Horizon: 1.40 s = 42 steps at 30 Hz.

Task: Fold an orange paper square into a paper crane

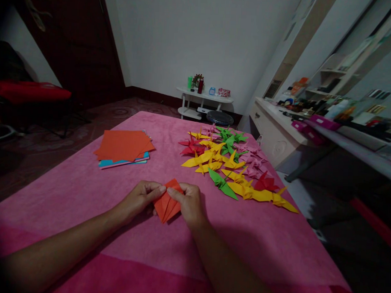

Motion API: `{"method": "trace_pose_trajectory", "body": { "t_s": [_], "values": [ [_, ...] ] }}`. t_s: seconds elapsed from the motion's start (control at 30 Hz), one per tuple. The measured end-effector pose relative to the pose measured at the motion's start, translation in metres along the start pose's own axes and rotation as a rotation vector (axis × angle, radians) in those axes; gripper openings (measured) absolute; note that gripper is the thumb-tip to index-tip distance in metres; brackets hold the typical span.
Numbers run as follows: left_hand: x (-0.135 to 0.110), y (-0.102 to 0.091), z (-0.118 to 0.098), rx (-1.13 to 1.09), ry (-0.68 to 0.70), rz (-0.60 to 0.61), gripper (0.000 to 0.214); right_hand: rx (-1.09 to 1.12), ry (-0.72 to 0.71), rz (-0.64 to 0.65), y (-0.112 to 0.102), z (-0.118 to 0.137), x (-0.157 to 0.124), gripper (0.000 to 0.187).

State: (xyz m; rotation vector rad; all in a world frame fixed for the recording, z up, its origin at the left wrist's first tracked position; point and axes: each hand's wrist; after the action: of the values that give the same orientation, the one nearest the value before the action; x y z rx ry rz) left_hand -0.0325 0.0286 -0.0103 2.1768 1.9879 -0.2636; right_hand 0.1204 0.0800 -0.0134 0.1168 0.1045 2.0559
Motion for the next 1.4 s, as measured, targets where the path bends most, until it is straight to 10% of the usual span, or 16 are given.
{"method": "trace_pose_trajectory", "body": {
  "t_s": [0.33, 0.77, 1.03, 1.4],
  "values": [
    [0.002, 0.001, 0.000, 0.059, -0.016, 0.236, 0.037, -0.070, -0.161, -0.252, -0.006, -0.004, 0.003, 0.027],
    [-0.001, 0.003, -0.004, -0.029, -0.011, 0.131, 0.037, -0.069, -0.174, -0.215, -0.003, -0.004, 0.006, 0.026],
    [0.004, 0.000, 0.002, -0.142, -0.023, -0.179, 0.042, -0.152, -0.121, -0.077, -0.002, -0.006, 0.004, 0.039],
    [0.008, 0.002, 0.004, -0.202, 0.054, -0.382, 0.039, -0.297, -0.367, -0.369, -0.002, -0.008, 0.004, 0.015]
  ]
}}
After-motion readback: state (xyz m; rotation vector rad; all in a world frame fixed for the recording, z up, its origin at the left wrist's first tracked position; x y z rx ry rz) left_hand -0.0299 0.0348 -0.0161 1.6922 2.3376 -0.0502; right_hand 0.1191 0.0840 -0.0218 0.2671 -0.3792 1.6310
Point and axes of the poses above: each hand's wrist, its own x-axis towards the middle knuckle, its own y-axis out of the palm, z = x × y, and after that the axes turned 6 degrees about -y, right-handed
